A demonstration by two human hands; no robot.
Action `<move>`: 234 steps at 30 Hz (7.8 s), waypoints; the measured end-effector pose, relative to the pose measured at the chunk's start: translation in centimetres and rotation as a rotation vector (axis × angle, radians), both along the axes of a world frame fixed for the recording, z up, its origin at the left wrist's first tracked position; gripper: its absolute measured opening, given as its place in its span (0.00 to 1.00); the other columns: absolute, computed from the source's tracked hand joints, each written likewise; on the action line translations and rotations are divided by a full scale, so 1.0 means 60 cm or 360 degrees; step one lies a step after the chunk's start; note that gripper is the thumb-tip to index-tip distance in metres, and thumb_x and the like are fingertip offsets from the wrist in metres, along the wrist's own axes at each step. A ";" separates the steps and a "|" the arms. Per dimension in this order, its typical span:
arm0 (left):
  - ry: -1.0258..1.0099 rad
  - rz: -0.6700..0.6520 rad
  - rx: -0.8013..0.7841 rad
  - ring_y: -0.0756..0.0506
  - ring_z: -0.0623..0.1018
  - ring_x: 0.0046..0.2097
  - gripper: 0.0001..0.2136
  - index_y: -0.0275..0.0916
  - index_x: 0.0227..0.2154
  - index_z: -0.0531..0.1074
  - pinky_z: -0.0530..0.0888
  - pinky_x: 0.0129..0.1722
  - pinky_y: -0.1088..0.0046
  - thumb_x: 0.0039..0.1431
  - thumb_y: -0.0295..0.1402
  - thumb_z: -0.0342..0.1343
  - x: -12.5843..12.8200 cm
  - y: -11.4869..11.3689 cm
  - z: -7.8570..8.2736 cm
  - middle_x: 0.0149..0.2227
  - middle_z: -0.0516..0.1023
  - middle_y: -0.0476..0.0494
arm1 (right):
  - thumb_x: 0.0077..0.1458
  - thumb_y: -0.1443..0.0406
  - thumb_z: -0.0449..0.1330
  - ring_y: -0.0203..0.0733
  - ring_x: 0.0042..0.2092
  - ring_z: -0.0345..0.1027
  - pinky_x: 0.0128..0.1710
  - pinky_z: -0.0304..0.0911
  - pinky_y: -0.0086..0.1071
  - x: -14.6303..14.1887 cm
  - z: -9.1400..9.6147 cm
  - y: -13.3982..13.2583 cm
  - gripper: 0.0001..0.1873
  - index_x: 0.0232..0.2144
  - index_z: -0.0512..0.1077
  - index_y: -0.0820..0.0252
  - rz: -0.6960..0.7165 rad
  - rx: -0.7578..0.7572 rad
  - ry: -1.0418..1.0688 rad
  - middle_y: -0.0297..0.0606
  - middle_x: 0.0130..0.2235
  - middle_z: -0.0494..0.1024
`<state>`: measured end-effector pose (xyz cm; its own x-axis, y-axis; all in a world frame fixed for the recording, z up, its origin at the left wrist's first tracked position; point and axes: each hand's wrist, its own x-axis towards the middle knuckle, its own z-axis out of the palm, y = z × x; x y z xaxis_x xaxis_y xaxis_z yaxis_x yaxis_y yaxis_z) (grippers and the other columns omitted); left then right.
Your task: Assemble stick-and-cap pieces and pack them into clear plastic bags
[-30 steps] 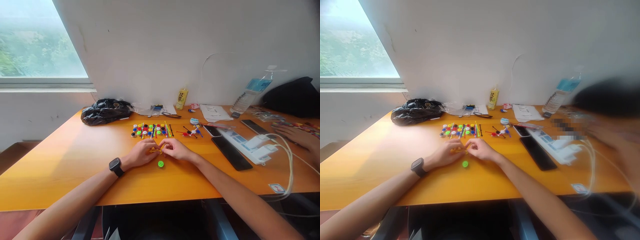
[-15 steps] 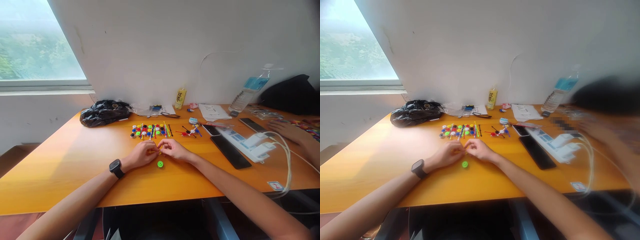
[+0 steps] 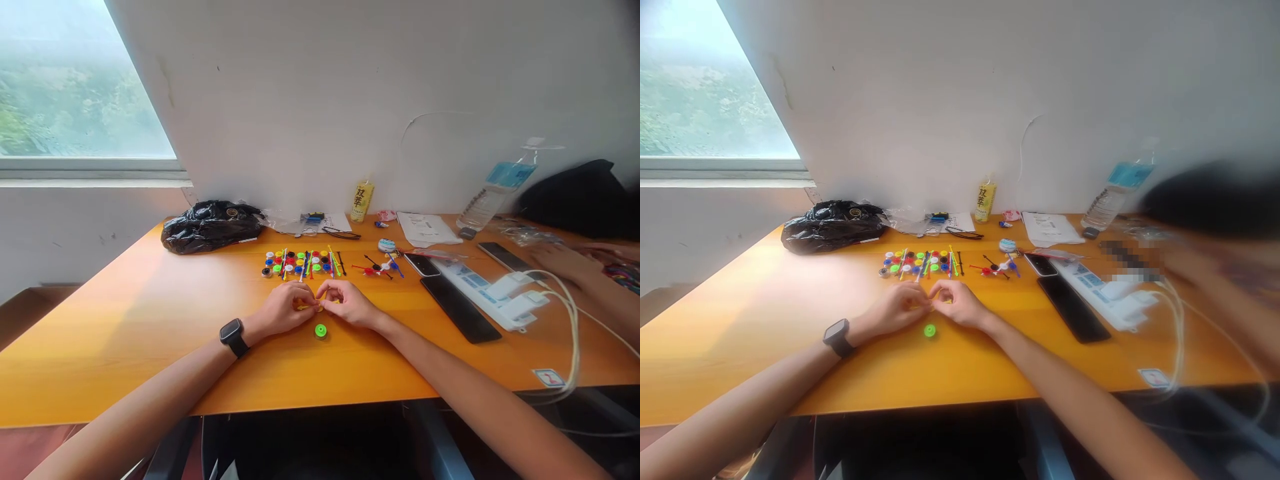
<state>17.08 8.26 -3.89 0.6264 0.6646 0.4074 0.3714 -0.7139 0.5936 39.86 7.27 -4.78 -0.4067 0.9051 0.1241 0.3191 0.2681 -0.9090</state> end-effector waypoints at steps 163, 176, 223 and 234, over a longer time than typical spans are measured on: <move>-0.0330 -0.0148 -0.0250 0.42 0.83 0.48 0.15 0.41 0.57 0.79 0.78 0.49 0.68 0.72 0.35 0.57 0.002 -0.024 0.028 0.51 0.84 0.40 | 0.72 0.60 0.56 0.41 0.41 0.73 0.41 0.66 0.33 0.019 0.037 -0.028 0.08 0.50 0.72 0.53 0.0138 0.0420 -0.0100 0.36 0.43 0.79; -0.0133 -0.0009 0.0207 0.41 0.83 0.50 0.15 0.44 0.55 0.80 0.79 0.51 0.62 0.69 0.26 0.58 0.000 -0.028 0.035 0.50 0.85 0.41 | 0.72 0.61 0.55 0.38 0.32 0.63 0.35 0.61 0.31 0.022 0.034 -0.030 0.06 0.46 0.71 0.54 0.0113 0.0617 -0.0294 0.34 0.37 0.75; -0.0851 -0.0002 -0.0552 0.41 0.82 0.46 0.14 0.37 0.46 0.81 0.80 0.48 0.64 0.65 0.41 0.66 -0.017 -0.012 0.056 0.46 0.84 0.36 | 0.73 0.59 0.54 0.43 0.39 0.67 0.48 0.69 0.43 0.022 0.075 -0.043 0.23 0.67 0.65 0.44 -0.0205 0.0836 -0.0020 0.40 0.46 0.73; -0.0689 0.0267 -0.0166 0.47 0.72 0.35 0.13 0.39 0.44 0.82 0.68 0.35 0.69 0.67 0.43 0.64 -0.025 -0.006 0.062 0.39 0.83 0.41 | 0.73 0.44 0.45 0.38 0.27 0.55 0.30 0.56 0.34 0.027 0.067 -0.034 0.36 0.20 0.66 0.58 0.0259 0.0065 0.0266 0.35 0.24 0.62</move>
<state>15.60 7.88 -0.15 0.2945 0.7933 0.5329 0.1790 -0.5935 0.7846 41.50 5.25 -0.75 -0.5177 0.8220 0.2373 0.1145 0.3414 -0.9329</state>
